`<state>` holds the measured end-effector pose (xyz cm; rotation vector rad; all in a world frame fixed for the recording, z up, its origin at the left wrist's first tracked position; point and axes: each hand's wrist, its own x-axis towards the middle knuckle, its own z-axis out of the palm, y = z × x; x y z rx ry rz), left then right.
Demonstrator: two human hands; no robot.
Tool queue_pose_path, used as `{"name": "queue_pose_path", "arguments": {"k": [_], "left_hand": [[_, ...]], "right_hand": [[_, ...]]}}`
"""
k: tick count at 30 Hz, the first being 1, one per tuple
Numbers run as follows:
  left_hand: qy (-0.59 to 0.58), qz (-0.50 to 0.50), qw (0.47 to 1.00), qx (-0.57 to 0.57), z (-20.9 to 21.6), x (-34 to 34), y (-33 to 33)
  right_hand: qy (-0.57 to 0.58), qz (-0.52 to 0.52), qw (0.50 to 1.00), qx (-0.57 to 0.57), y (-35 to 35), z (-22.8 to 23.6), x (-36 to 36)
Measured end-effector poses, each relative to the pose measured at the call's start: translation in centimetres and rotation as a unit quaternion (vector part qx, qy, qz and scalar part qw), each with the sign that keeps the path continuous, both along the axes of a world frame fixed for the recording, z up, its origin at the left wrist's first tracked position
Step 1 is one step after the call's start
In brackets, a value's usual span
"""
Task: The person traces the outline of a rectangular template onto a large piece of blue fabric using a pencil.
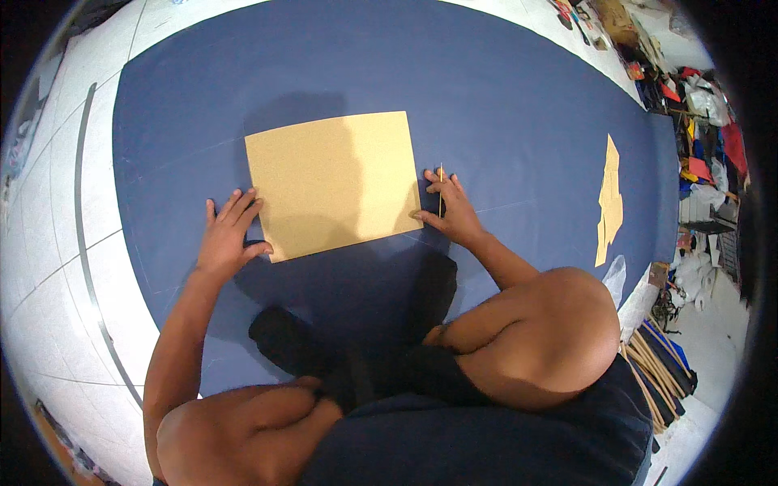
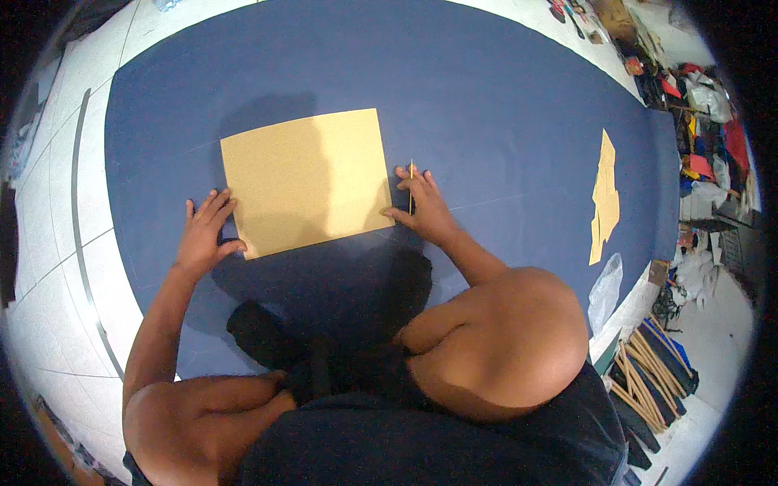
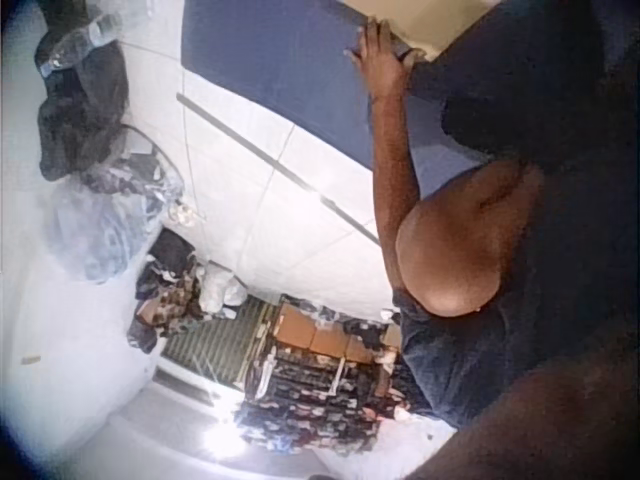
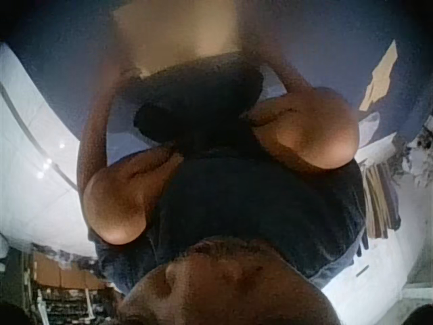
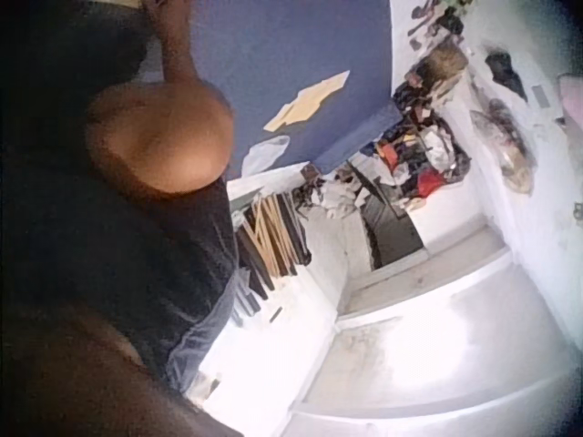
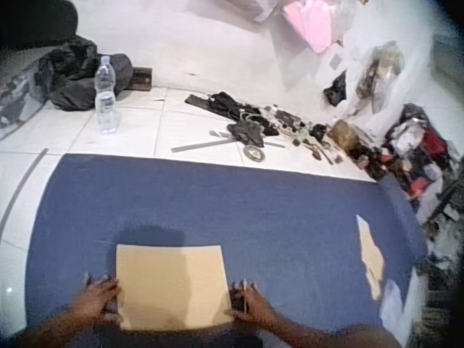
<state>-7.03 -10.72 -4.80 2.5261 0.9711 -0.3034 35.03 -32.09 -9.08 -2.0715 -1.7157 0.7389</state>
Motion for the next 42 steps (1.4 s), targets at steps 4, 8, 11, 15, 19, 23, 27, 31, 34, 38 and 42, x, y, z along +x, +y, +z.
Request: {"name": "queue_pose_path", "arguments": {"k": [4,8,11,15,19,23,27,31,34,38,42], "left_hand": [[-0.015,0.0,1.0,0.0,0.1,0.5,0.0],[0.001,0.008,1.0,0.005,0.2,-0.2,-0.3],[-0.008,0.012,1.0,-0.003,0.3,0.2,-0.3],[-0.008,0.003,1.0,-0.003,0.0,0.8,-0.3],[-0.001,0.008,1.0,-0.003,0.3,0.6,-0.4],[-0.006,0.007,1.0,-0.007,0.0,0.7,-0.4],[-0.02,0.001,1.0,-0.007,-0.5,1.5,-0.3],[0.018,-0.004,1.0,0.01,0.8,0.9,-0.1],[0.001,-0.044,0.999,0.01,1.0,2.6,0.4],[0.019,-0.127,0.99,0.05,1.3,3.6,1.3],[0.074,-0.23,0.969,0.052,1.2,5.6,1.7]], "right_hand": [[-0.007,-0.011,1.0,-0.002,-0.4,0.2,0.4],[0.005,0.001,1.0,0.025,-0.4,-1.6,-0.1],[0.009,-0.012,1.0,0.007,-0.4,-0.9,0.0],[0.006,-0.013,1.0,0.003,-0.7,-0.1,0.5],[0.014,-0.015,1.0,-0.006,-0.5,0.0,0.2],[0.013,-0.015,1.0,-0.004,-0.5,0.3,0.2],[0.004,-0.023,1.0,-0.001,-0.9,0.8,0.9],[0.025,-0.005,0.999,0.019,-0.1,-1.5,0.1],[-0.006,-0.014,1.0,0.006,-0.2,0.4,1.1],[-0.024,-0.003,1.0,-0.01,-0.3,-0.3,1.5],[0.003,-0.012,1.0,-0.016,-0.7,-1.1,1.0]]}}
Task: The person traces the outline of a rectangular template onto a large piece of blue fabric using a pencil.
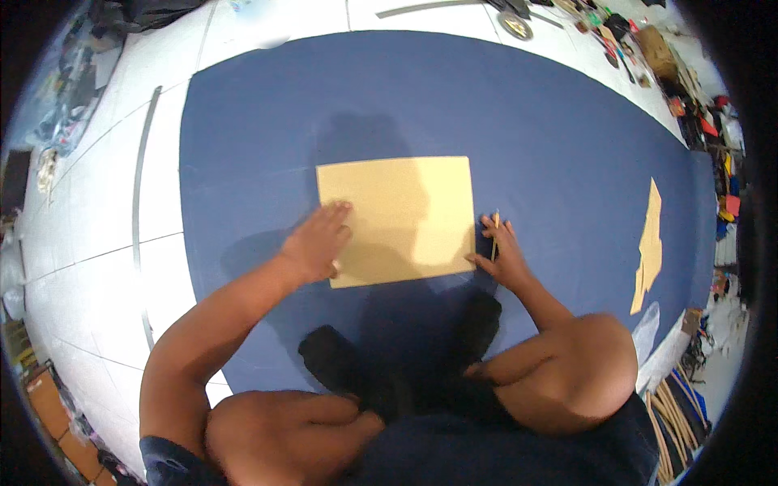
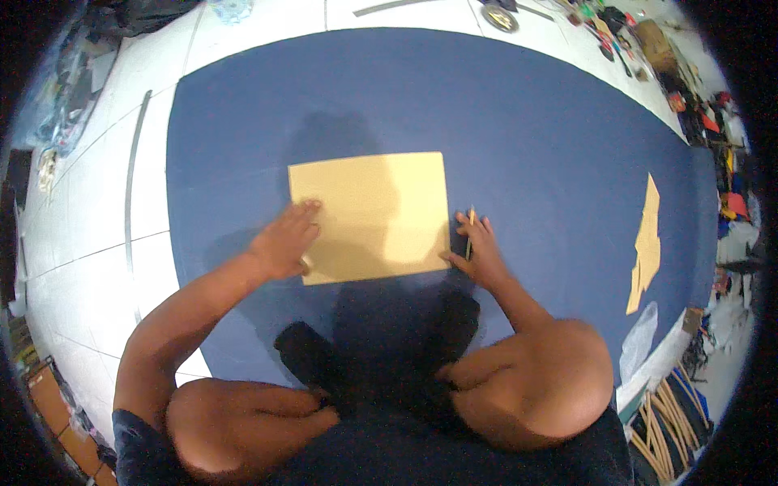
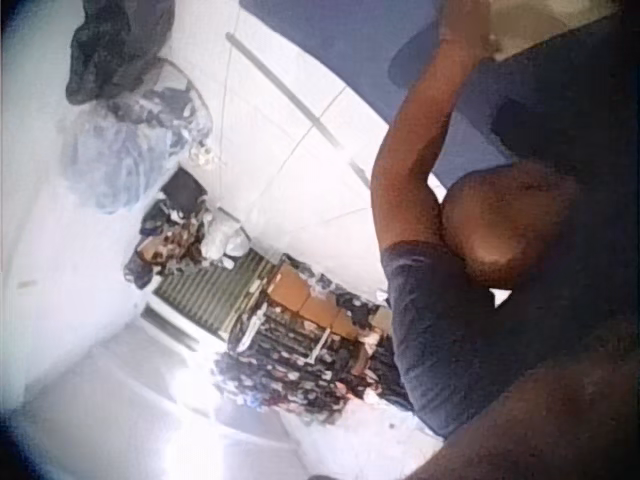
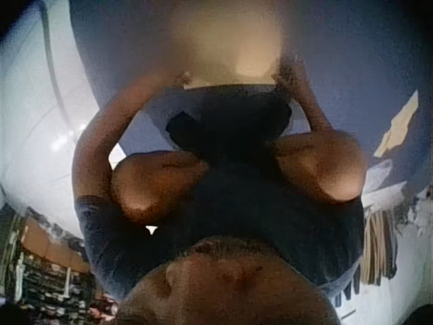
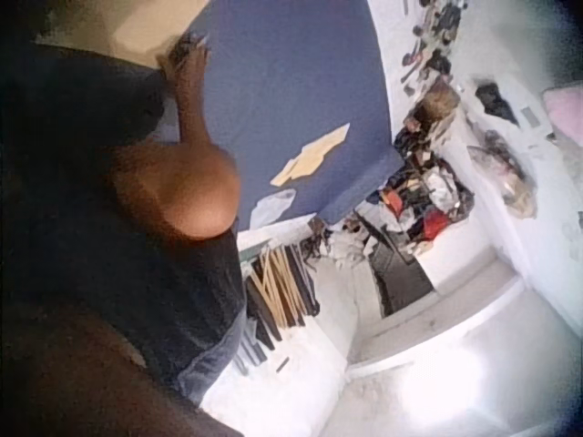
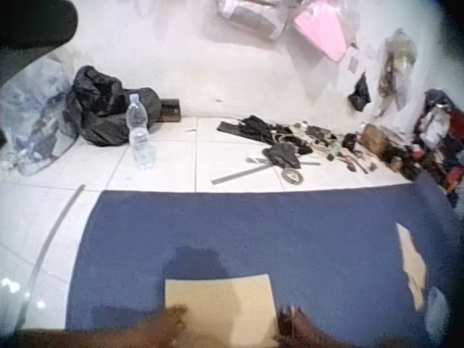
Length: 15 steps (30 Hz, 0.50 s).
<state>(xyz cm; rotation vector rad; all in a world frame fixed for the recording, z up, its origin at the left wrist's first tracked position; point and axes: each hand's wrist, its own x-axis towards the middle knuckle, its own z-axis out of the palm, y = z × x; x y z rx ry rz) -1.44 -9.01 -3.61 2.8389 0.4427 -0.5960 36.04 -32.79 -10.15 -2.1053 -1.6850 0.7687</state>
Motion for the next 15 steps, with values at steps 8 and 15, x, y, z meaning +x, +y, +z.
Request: {"name": "queue_pose_path", "arguments": {"k": [8,15], "left_hand": [[-0.023,0.081,0.983,-0.162,0.7,2.9,1.5],[0.009,0.208,0.967,-0.144,0.1,6.3,0.9]], "right_hand": [[-0.035,-0.004,0.998,0.045,0.2,1.6,-0.9],[0.065,-0.131,0.985,0.087,6.3,4.2,-0.2]]}}
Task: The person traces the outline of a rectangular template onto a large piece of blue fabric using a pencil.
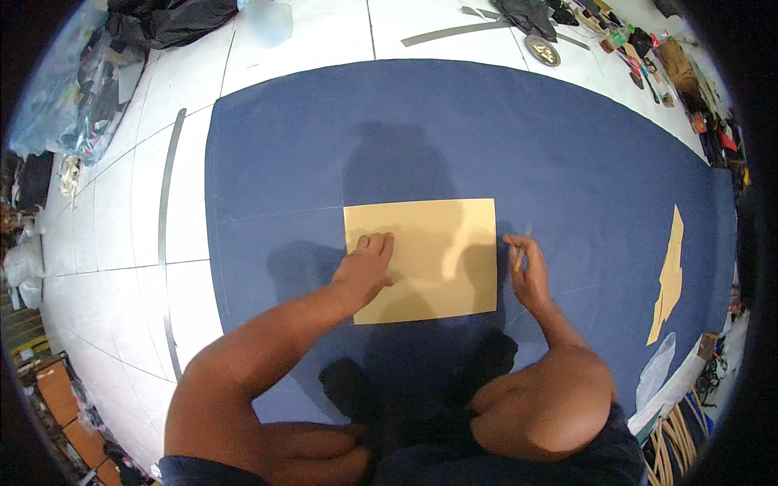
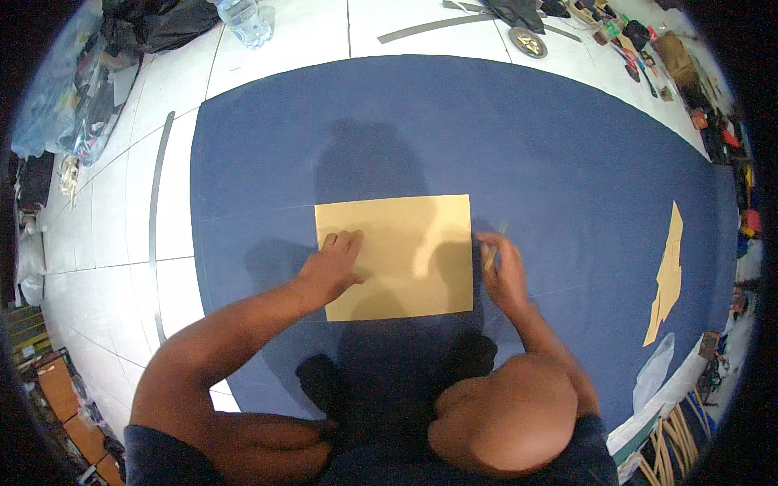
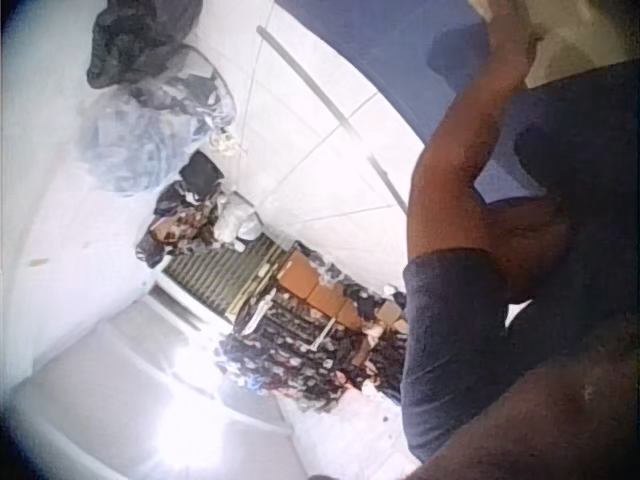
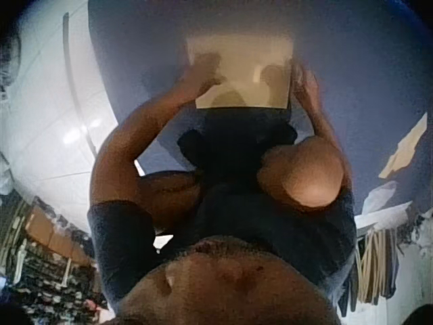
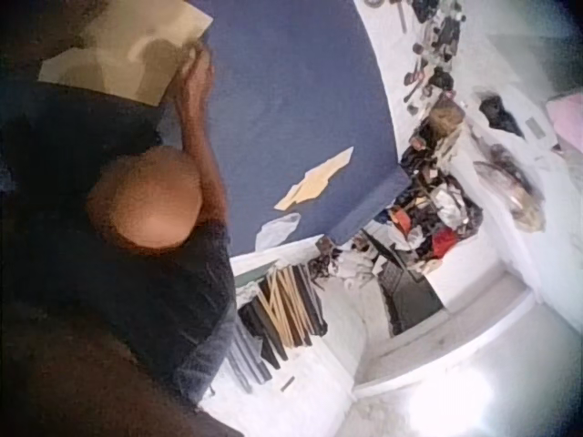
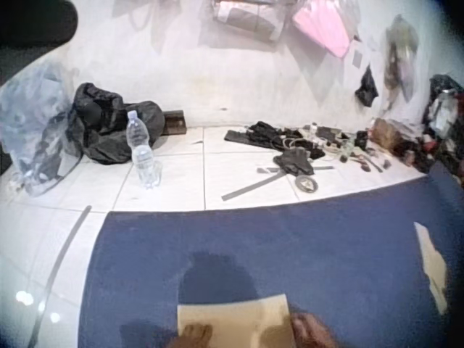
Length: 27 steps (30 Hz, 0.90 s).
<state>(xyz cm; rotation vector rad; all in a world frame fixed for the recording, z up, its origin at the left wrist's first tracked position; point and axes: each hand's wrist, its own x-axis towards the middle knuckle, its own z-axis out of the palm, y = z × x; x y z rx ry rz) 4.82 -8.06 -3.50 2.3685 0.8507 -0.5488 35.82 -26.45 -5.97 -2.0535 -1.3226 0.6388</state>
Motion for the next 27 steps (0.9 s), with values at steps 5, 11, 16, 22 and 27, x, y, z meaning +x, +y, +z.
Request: {"name": "queue_pose_path", "arguments": {"k": [5,11,16,22,27], "left_hand": [[0.061,0.072,0.995,0.045,0.5,1.0,-1.1],[0.071,0.07,0.994,0.048,-0.3,1.5,-0.9],[0.049,0.076,0.995,0.05,-0.8,1.1,-1.0],[0.064,0.077,0.993,0.064,-1.4,1.3,-1.0],[0.074,0.071,0.993,0.055,-1.5,1.4,-1.0]], "right_hand": [[0.077,0.196,0.974,0.089,11.3,0.7,-6.5],[0.151,0.246,0.954,0.08,20.1,-1.3,-14.9],[0.15,0.239,0.958,0.055,20.8,-2.4,-16.1],[0.105,0.271,0.956,0.048,21.2,-2.8,-16.3],[0.096,0.285,0.952,0.056,21.2,-2.5,-16.6]]}}
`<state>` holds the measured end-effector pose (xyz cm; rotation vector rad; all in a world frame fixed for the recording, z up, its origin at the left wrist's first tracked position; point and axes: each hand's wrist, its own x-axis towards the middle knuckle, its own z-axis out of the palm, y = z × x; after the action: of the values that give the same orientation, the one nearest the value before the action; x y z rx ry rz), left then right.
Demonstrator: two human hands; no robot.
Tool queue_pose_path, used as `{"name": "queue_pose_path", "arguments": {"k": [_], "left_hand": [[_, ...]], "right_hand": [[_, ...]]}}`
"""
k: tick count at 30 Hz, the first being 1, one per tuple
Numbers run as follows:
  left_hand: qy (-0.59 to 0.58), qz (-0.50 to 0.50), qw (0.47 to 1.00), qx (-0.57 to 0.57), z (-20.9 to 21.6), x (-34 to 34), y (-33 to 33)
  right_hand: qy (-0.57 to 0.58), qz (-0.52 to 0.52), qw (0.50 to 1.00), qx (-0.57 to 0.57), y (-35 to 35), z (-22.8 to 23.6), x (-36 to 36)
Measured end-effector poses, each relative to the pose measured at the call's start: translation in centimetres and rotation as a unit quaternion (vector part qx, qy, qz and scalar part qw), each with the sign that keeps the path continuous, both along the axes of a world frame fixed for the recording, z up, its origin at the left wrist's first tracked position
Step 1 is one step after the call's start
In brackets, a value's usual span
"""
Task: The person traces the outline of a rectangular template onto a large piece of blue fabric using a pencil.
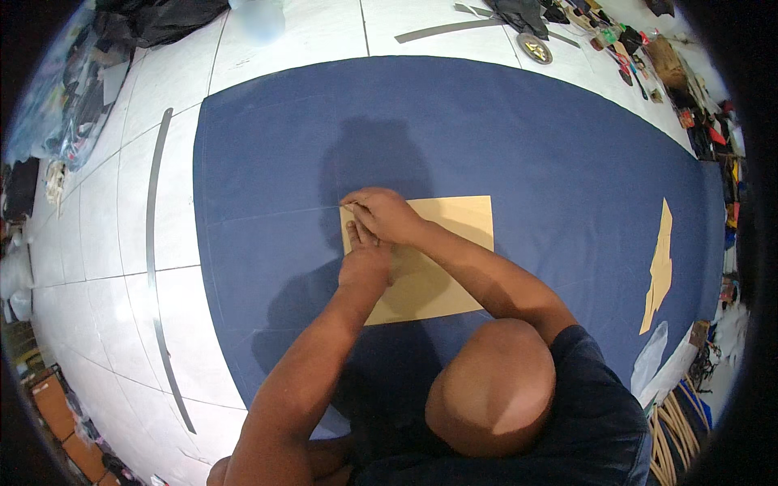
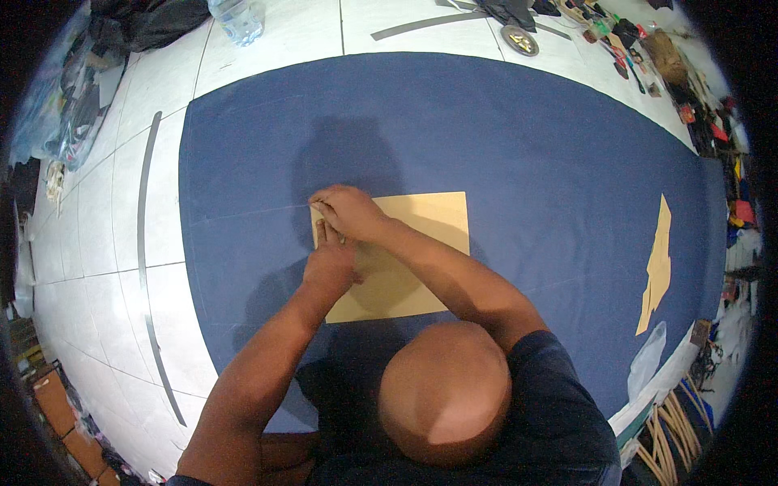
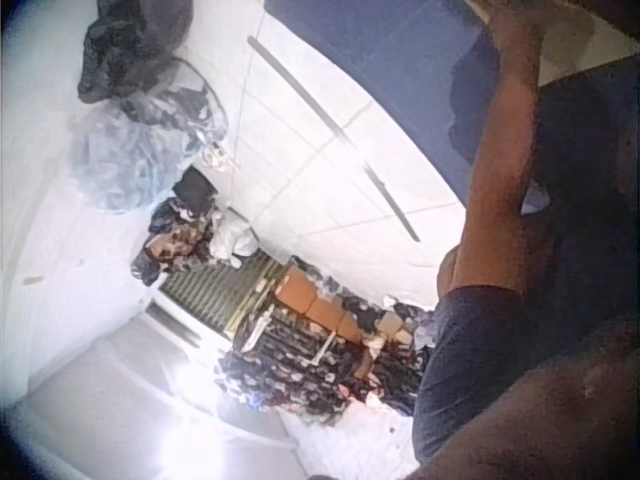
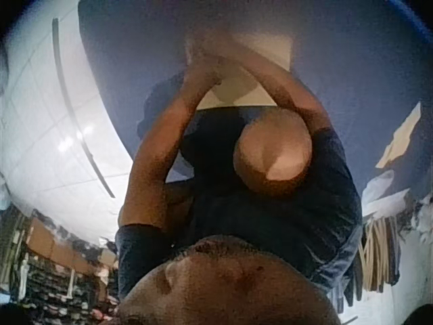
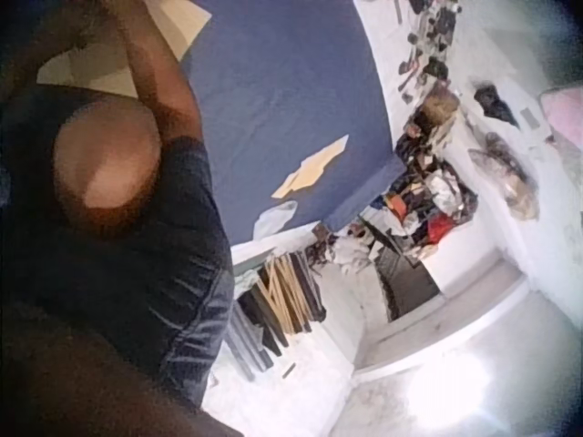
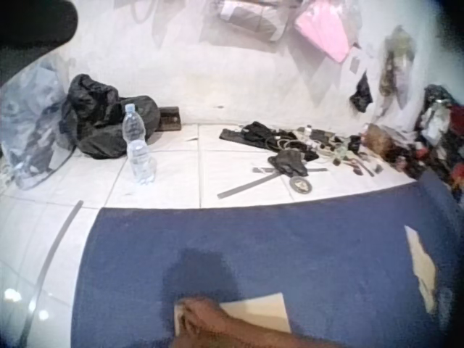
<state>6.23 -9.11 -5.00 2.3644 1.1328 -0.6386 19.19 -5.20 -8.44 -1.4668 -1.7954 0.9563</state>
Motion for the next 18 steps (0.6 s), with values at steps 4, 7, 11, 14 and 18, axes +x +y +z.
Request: {"name": "queue_pose_path", "arguments": {"k": [4,7,11,14,18], "left_hand": [[0.001,0.016,1.0,-0.007,0.2,0.3,0.2],[-0.002,0.03,0.999,-0.013,0.5,0.6,0.1],[0.014,0.035,0.999,-0.014,1.1,0.8,0.0],[0.011,0.044,0.999,-0.023,1.8,1.2,0.1],[0.046,0.041,0.997,-0.041,2.8,2.1,0.2]], "right_hand": [[-0.012,-0.003,1.0,0.01,-0.2,0.0,0.5],[-0.046,-0.014,0.998,0.03,-1.4,0.0,1.9],[-0.072,-0.081,0.994,0.002,-5.0,0.5,6.1],[-0.09,-0.145,0.985,-0.006,-7.9,0.8,10.2],[-0.086,-0.242,0.966,0.012,-10.7,0.1,14.0]]}}
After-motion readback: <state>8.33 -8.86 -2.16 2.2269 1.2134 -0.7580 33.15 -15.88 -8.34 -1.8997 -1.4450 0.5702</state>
